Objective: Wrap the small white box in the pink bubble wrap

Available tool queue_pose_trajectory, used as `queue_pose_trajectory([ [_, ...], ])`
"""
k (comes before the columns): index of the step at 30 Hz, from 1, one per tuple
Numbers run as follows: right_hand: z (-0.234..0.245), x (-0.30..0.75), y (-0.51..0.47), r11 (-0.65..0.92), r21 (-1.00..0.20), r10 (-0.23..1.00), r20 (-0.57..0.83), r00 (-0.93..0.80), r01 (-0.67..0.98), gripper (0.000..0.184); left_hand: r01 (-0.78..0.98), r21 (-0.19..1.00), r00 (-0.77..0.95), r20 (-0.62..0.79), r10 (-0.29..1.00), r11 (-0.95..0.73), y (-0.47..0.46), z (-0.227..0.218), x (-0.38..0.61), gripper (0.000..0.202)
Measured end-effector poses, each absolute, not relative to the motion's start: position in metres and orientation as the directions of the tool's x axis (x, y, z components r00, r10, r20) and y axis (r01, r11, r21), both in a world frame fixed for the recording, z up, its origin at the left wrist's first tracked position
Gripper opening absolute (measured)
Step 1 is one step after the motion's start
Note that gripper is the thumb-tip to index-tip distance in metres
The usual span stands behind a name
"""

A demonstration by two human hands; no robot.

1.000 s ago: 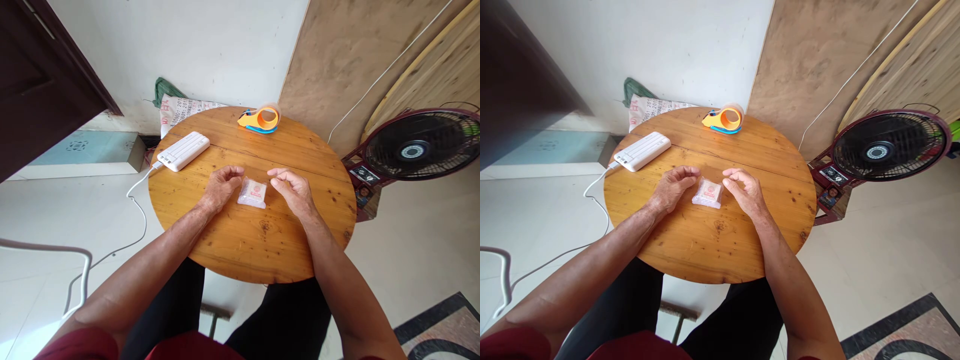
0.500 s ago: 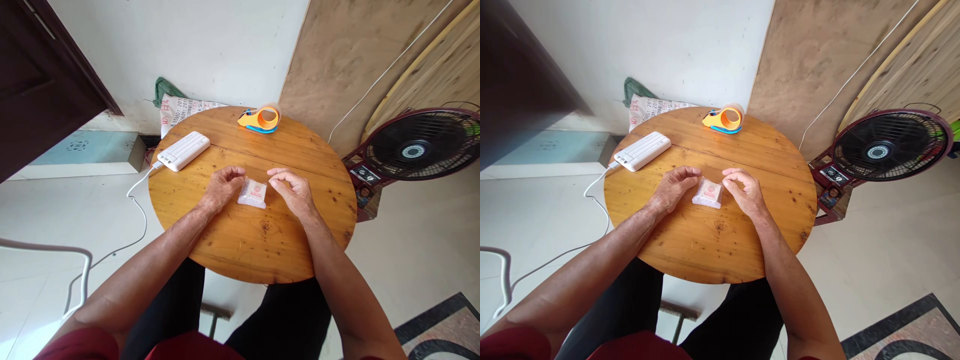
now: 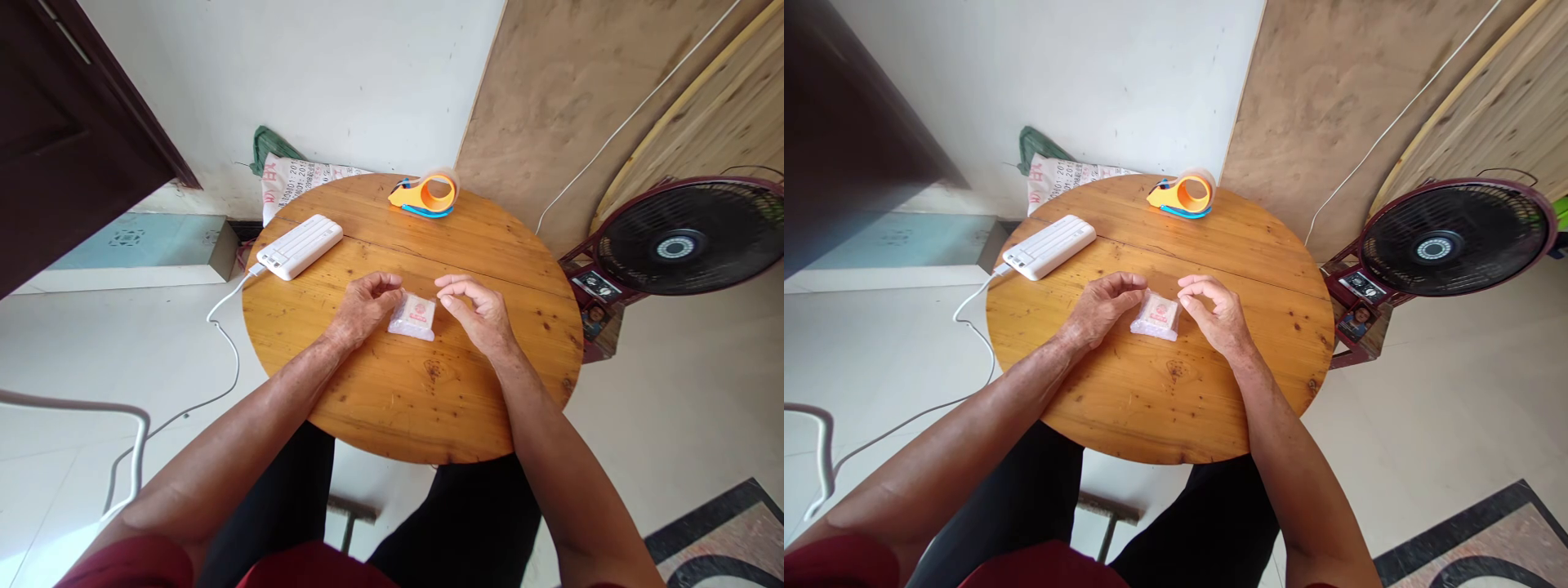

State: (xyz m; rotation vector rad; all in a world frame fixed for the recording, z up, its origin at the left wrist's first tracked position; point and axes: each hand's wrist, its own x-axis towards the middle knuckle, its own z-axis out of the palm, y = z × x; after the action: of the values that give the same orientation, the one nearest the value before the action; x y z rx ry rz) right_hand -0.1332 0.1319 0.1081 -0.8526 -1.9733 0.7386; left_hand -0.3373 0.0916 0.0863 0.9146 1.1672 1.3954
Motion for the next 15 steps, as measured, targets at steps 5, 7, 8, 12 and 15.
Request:
queue_pose_trajectory([
  [5,0.1083,-0.1336,0.1311,0.602,-0.749,0.776,0.466,-0.425,0.276,0.008,-0.214,0.976,-0.141,-0.058,0.988,0.027,0.0906,0.0863,-0.337,0.04],
  [7,0.1082,-0.1335,0.131,0.603,-0.75,0.774,0.467,-0.427,0.273,0.009,-0.212,0.977,-0.132,-0.057,0.99,0.028,0.0903,0.0864,-0.3368,0.042],
  [8,0.1081,-0.1335,0.131,0.604,-0.748,0.773,0.467,-0.428,0.274,0.009,-0.214,0.976,-0.128,-0.059,0.99,0.03,0.0903,0.0863,-0.3367,0.042],
  [12,0.1083,-0.1338,0.1307,0.611,-0.742,0.768,0.472,-0.433,0.275,0.01,-0.223,0.974,-0.126,-0.066,0.99,0.036,0.0908,0.0858,-0.3367,0.044],
  [15,0.1086,-0.134,0.1305,0.611,-0.744,0.767,0.472,-0.435,0.271,0.01,-0.22,0.975,-0.128,-0.064,0.99,0.035,0.091,0.0856,-0.3366,0.043],
])
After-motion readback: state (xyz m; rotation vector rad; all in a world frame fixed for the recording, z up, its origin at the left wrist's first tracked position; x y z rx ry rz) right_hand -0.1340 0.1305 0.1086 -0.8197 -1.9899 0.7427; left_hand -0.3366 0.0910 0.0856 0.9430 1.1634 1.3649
